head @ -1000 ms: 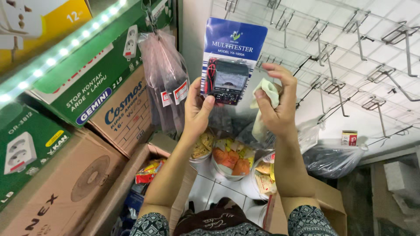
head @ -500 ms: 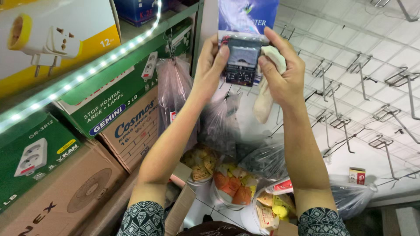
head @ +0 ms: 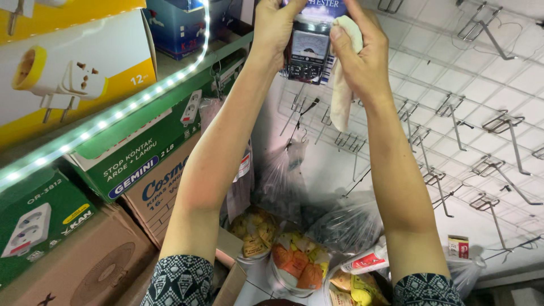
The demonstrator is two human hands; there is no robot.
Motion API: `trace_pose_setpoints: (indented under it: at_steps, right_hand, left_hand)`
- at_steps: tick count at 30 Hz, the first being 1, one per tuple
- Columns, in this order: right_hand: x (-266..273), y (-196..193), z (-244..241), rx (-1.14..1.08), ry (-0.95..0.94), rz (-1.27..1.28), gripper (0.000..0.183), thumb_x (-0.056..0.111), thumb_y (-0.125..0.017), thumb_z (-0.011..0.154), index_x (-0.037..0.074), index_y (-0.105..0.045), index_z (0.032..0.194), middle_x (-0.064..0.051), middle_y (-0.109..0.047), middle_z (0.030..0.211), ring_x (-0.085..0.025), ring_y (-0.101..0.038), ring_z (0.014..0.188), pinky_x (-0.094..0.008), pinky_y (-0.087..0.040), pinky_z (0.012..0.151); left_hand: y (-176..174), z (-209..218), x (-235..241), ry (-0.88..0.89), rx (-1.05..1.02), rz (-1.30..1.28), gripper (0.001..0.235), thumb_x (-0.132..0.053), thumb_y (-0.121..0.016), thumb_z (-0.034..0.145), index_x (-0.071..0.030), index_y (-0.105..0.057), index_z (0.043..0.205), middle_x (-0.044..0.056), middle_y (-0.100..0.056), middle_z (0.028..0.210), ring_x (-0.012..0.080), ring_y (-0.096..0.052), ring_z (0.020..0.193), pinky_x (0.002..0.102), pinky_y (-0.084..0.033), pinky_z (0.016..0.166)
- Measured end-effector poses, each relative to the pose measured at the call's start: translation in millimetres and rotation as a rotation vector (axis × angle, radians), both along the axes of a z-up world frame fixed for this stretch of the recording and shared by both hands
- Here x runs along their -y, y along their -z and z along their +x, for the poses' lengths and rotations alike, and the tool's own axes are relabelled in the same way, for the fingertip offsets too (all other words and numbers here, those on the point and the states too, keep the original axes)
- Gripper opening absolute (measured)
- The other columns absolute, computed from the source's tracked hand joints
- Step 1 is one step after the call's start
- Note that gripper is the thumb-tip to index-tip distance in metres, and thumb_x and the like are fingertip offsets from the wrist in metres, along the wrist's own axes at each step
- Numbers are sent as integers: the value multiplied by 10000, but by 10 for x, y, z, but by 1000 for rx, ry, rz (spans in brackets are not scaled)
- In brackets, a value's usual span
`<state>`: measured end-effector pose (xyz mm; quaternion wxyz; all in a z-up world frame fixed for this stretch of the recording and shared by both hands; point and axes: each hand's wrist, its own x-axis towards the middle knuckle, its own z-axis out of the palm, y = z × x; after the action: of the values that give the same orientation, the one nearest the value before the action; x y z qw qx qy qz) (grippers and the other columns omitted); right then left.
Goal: The person wipes a boxed digital multitester with a cloth, turns it over to wipe the back, and then hangs the package on a display hook in a store.
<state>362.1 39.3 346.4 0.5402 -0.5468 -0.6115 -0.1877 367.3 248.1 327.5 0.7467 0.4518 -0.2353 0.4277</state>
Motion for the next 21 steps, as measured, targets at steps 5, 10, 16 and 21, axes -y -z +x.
trace_pose_setpoints:
  at_steps: [5,10,16,21]
  right_hand:
    - [-92,-232,178,16,115,-19,185,155,-699,1130,-1,-679,1228,15,-646,969,-69,-568,866,-257,-478,773]
    - [-226,-344,326,242,259,103,145,114,-710,1089,-13,-677,1151,-32,-707,979,-102,-624,900,-297,-512,801]
    - [-279,-353,315,225,265,104,106,53,-659,1101,-11,-677,1183,-47,-713,991,-109,-628,897,-296,-510,813]
    - [-328,-373,334,108,173,98,181,19,-631,1075,-1,-659,1253,-54,-719,1112,-110,-646,1016,-279,-532,918]
  left_hand:
    - [-26,23,-22,-22,0,55,189,-166,-792,907,-1,-728,974,64,-754,894,142,-718,770,324,-592,693]
    - [-125,83,-30,-11,24,58,266,-205,-829,871,13,-732,987,78,-763,903,148,-725,772,324,-597,690]
    - [-207,16,-77,27,54,128,264,-188,-816,908,8,-722,1059,75,-775,965,148,-755,849,328,-622,780]
    - [-304,-37,-79,243,-103,76,208,-157,-767,913,-4,-720,1045,94,-779,943,163,-757,811,338,-632,754]
